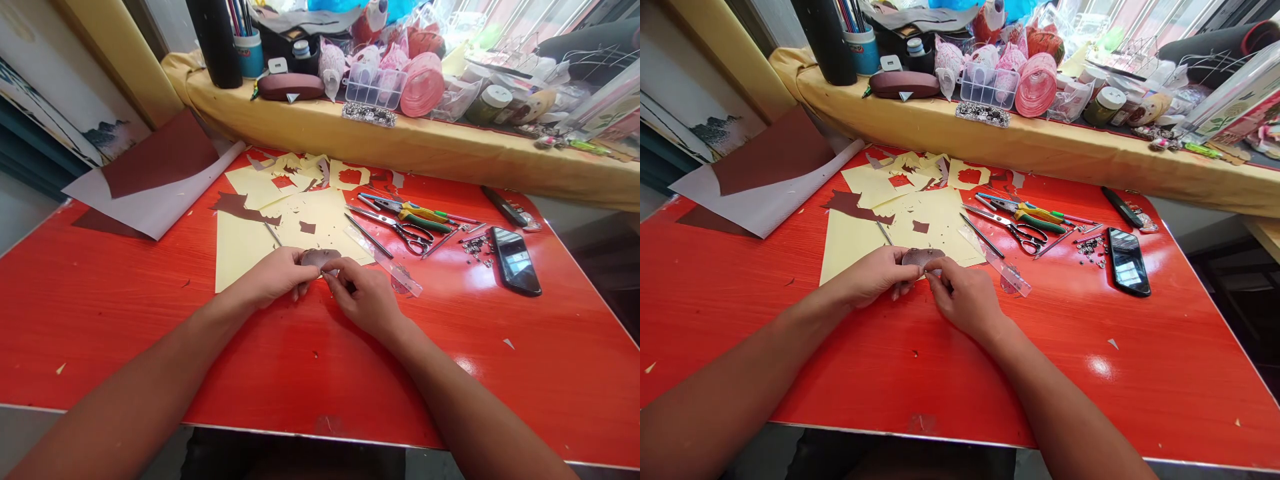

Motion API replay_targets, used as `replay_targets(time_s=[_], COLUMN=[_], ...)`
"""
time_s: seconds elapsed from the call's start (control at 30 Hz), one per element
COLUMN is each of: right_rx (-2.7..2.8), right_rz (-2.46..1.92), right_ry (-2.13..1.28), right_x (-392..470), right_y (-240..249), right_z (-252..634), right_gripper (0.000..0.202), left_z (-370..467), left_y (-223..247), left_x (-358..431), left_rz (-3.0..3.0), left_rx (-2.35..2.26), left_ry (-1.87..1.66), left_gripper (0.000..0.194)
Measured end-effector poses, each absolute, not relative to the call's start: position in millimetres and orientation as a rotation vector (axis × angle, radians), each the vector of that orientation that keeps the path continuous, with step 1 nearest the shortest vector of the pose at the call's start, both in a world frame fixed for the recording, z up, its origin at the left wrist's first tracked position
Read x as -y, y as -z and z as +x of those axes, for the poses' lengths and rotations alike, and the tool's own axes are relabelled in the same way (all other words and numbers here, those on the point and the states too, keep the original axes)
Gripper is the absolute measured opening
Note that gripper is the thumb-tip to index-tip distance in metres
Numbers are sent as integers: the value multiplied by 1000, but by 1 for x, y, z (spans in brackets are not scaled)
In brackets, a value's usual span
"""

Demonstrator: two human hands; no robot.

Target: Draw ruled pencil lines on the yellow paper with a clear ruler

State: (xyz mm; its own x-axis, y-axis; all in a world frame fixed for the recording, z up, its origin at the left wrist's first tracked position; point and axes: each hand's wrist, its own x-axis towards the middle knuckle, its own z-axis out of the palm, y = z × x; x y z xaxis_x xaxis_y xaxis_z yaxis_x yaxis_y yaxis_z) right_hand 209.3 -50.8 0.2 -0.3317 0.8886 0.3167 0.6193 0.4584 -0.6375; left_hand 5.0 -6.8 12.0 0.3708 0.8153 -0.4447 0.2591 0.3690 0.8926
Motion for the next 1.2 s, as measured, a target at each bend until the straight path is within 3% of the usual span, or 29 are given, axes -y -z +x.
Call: replay_targets(time_s=[0.47,0.83,1.2], right_rx=[2020,2102,2146], right_rz=[-1287,-1210,-1222], right_ry=[-457,-250,-249], right_x=[50,50,50], right_y=[1,3,2], right_z=[210,209,209], right_gripper=[10,18,25], left_z=[5,5,5], left_y=[-13,-13,-16], left_x=[7,9,8], left_rz=[1161,1152,1107], left_rx=[-1185,-1165,-1132], left_ry=[-467,-470,-492], left_gripper=[9,9,9])
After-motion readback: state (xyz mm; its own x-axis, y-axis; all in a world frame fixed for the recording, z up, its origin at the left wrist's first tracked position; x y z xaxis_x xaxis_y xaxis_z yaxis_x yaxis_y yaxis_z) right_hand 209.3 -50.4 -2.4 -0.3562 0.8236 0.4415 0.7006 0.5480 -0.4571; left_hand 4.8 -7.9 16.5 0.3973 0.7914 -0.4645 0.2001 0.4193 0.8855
